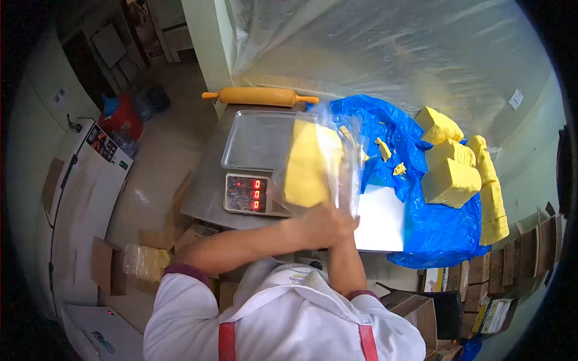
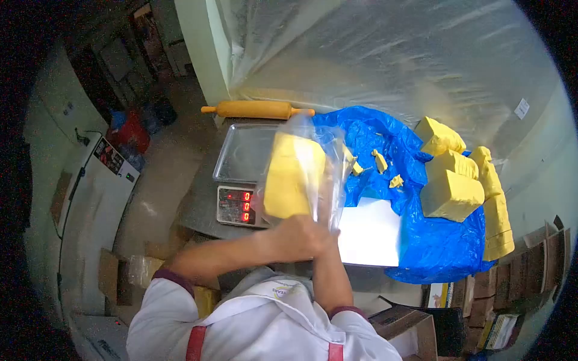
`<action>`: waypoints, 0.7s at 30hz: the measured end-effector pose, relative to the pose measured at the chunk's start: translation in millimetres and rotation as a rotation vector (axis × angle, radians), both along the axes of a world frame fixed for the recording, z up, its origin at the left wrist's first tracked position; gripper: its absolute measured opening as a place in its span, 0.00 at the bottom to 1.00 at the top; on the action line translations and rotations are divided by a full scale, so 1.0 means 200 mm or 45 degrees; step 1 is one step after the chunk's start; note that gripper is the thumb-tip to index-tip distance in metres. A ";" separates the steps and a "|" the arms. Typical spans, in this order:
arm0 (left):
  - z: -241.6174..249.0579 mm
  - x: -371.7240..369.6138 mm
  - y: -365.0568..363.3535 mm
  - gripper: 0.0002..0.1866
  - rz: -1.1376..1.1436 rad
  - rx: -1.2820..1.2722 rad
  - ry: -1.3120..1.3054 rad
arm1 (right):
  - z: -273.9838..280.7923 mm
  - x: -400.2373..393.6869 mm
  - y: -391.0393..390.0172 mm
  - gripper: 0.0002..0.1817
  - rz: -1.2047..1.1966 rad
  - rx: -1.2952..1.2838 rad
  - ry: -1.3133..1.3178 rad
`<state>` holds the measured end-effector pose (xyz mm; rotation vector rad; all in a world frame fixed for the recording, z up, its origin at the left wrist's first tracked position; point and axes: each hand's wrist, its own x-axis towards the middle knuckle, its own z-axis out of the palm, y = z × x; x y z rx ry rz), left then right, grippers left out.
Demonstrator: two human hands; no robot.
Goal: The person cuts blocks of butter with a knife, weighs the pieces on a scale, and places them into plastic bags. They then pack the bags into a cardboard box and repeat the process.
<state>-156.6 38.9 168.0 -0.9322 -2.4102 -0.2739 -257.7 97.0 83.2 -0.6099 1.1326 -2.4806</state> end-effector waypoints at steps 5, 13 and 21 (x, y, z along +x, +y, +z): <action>0.28 0.30 -0.10 0.18 -0.243 0.304 0.144 | 0.01 -0.03 0.05 0.24 0.099 -0.390 -0.389; 0.05 0.06 -0.24 0.12 0.775 0.812 -0.326 | -0.14 -0.14 0.02 0.20 0.019 -0.598 -0.626; 0.18 0.07 -0.24 0.14 0.794 0.765 -0.386 | -0.05 -0.11 0.07 0.21 -0.103 -0.408 -0.490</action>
